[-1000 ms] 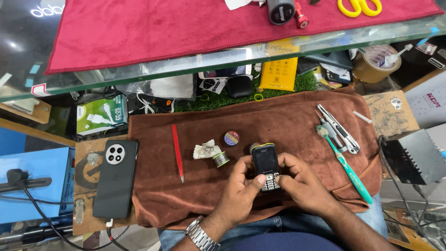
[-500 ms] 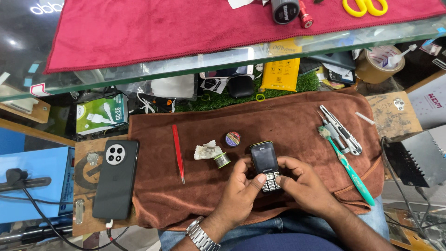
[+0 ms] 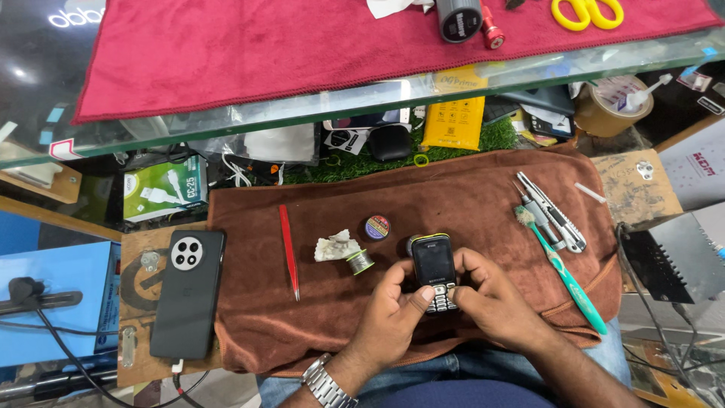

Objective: The person disassembles a yellow feature phone, removes the battery, and uses a screwdriver to unscrew the internal casing. They then use a utility knife to pry open the phone's frame and separate the front display assembly from the back housing. The person handles the internal components and the separated parts on a brown cloth work surface.

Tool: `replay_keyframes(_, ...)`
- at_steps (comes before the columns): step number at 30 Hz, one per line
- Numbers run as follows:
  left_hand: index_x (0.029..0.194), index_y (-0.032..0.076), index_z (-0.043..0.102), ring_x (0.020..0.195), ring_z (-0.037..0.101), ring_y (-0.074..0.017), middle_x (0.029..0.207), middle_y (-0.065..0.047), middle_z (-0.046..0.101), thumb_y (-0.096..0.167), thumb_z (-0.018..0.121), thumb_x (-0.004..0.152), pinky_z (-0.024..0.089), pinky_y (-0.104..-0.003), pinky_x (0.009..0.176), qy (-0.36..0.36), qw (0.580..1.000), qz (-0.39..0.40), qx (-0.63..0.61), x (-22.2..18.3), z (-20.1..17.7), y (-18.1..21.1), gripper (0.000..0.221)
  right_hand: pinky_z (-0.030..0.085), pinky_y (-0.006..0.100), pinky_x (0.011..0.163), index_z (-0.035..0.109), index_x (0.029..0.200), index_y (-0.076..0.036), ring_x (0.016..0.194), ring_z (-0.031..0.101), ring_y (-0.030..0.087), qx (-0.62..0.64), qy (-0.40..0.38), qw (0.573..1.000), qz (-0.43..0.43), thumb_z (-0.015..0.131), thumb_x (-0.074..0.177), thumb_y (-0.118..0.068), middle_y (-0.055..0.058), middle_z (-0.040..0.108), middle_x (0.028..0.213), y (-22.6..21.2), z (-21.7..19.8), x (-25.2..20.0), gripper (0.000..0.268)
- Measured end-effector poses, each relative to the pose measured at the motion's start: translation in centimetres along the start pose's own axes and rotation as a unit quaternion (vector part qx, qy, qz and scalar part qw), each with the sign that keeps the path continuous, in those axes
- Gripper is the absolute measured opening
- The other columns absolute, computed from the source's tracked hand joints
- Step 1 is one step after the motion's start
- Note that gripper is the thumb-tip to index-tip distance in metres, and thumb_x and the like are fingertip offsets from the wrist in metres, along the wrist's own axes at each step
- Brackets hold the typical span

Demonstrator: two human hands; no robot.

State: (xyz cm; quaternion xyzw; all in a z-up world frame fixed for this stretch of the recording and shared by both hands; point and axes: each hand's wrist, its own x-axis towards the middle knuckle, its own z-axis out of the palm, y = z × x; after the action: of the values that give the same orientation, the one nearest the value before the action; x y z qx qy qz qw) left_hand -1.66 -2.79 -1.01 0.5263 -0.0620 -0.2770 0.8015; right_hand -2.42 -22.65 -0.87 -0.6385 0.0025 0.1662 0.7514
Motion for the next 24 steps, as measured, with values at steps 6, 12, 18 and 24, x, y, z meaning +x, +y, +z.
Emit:
replay_keyframes(6,0.138,-0.003,0.045,0.099,0.068,-0.0097,0.116,-0.011,0.068,0.012,0.056,0.103,0.058,-0.026,0.087,0.005,1.0,0.0,-0.015,0.3,0.1,-0.4,0.039,0.05,0.025,0.069,0.062,0.101,-0.002,0.081,0.059,0.006,-0.024,0.011,1.0,0.011,0.054,0.082,0.007,0.001,0.065,0.089,-0.4,0.1,0.2,0.022)
replay_keyframes(12,0.137,-0.002,0.046,0.099,0.069,-0.0108,0.116,-0.011,0.068,0.012,0.056,0.104,0.058,-0.027,0.088,0.002,1.0,0.002,0.004,0.2,0.0,-0.5,0.038,0.049,0.025,0.071,0.061,0.102,0.0,0.083,0.057,0.006,-0.053,-0.002,0.998,-0.018,0.055,0.083,0.006,0.001,0.062,0.09,0.6,-0.7,0.1,0.021)
replay_keyframes(18,0.157,0.004,0.019,0.128,0.057,-0.0184,0.145,-0.016,0.048,0.004,0.051,0.103,0.052,-0.033,0.105,-0.008,0.995,0.096,0.023,-0.1,0.5,0.0,0.062,0.05,0.028,0.076,0.063,0.113,0.001,0.089,0.059,0.012,-0.072,-0.015,0.997,-0.029,0.057,0.085,0.003,0.005,0.065,0.095,0.5,-0.2,0.0,0.029)
replay_keyframes(24,0.166,0.012,-0.015,0.151,0.036,-0.0209,0.169,-0.016,0.028,0.014,0.047,0.105,0.035,-0.036,0.121,-0.039,0.996,0.077,0.036,-0.8,-0.8,0.5,0.087,0.046,0.038,0.1,0.044,0.15,-0.001,0.117,0.058,0.029,-0.325,-0.07,0.918,-0.216,0.075,0.077,-0.009,0.016,0.057,0.126,-2.3,2.0,-2.2,0.08)
